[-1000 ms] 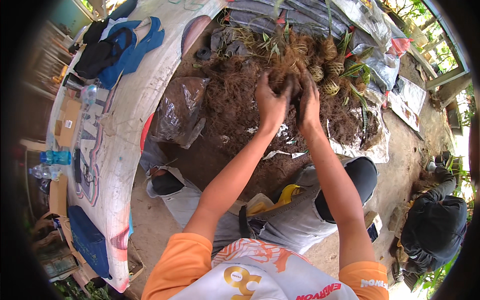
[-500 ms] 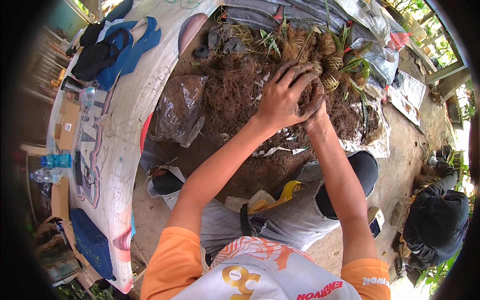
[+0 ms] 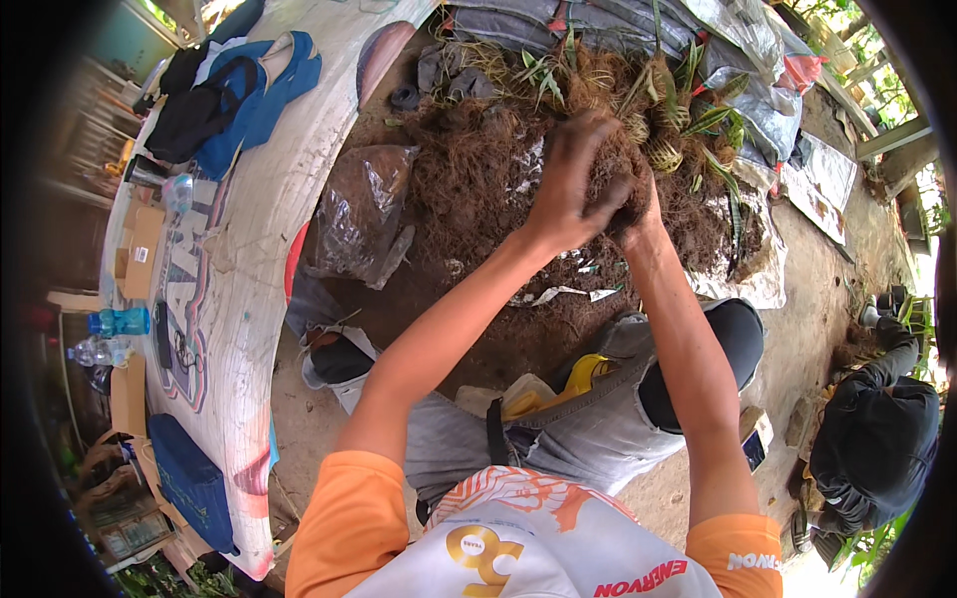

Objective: The person sits on the ground and uses both hands to gather fibrous plant material, then wraps it around the root ball of a small plant. They continue to add more material and compress it into a neat bundle.

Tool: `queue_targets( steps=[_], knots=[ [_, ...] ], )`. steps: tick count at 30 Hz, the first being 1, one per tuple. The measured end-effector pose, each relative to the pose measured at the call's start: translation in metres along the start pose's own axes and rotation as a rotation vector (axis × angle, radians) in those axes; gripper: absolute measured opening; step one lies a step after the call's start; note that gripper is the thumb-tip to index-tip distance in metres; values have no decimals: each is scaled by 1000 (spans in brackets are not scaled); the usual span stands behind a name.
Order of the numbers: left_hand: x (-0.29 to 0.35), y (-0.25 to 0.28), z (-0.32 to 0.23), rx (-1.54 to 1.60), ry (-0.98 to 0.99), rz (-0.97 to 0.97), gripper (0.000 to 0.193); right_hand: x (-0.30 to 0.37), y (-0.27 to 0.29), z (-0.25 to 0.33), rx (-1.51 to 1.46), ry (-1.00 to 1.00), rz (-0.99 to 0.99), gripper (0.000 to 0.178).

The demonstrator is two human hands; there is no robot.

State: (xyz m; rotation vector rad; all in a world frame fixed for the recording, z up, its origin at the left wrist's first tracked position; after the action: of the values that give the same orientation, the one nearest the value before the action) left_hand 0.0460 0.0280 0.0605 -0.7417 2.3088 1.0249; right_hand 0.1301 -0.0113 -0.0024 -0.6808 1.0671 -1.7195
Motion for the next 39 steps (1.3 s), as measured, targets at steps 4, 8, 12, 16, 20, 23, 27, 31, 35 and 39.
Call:
queue_targets(
  steps=[4, 8, 12, 16, 20, 23, 27, 31, 35, 39],
  knots=[
    [21, 17, 17, 626, 397, -349, 57, -6, -18, 5, 42, -110, 84, 45],
    [32, -7, 35, 914, 478, -390, 53, 4, -2, -4, 475, -159, -299, 60],
    [45, -15, 34, 996, 572, -440, 59, 6, -27, 4, 803, -28, -91, 63],
    [36, -2, 16, 593, 538, -377, 54, 5, -33, -16, 61, -87, -39, 49],
    [23, 3, -9, 74, 331, -133, 46, 2, -9, -5, 104, -67, -84, 36],
    [9, 19, -23, -175, 146, -93, 40, 6, -24, -1, 60, -89, 8, 33],
    [-7, 15, -29, -300, -66, 38, 33, 13, -22, -10, 35, -59, -57, 36],
    [-10, -1, -18, -253, 38, 74, 38, 8, -18, -2, 201, -53, -15, 39],
    [-8, -10, -15, -341, 30, 64, 44, 3, 2, -2, 192, -64, -52, 40],
    [-8, -23, 3, 51, 192, 216, 39, 3, 33, 2, 247, 37, -99, 36]
  ],
)
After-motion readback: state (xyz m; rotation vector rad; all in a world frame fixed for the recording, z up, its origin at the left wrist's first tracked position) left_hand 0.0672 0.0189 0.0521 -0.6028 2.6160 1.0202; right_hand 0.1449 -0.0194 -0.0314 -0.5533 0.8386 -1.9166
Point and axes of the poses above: each hand's wrist, its own x-axis away from the middle knuckle, its own y-axis out of the back of the hand, z = x × y, the point moved 7 cm from there along -x, towards the middle knuckle, and after that the axes turned 15 degrees about z, right-handed, at the moved point
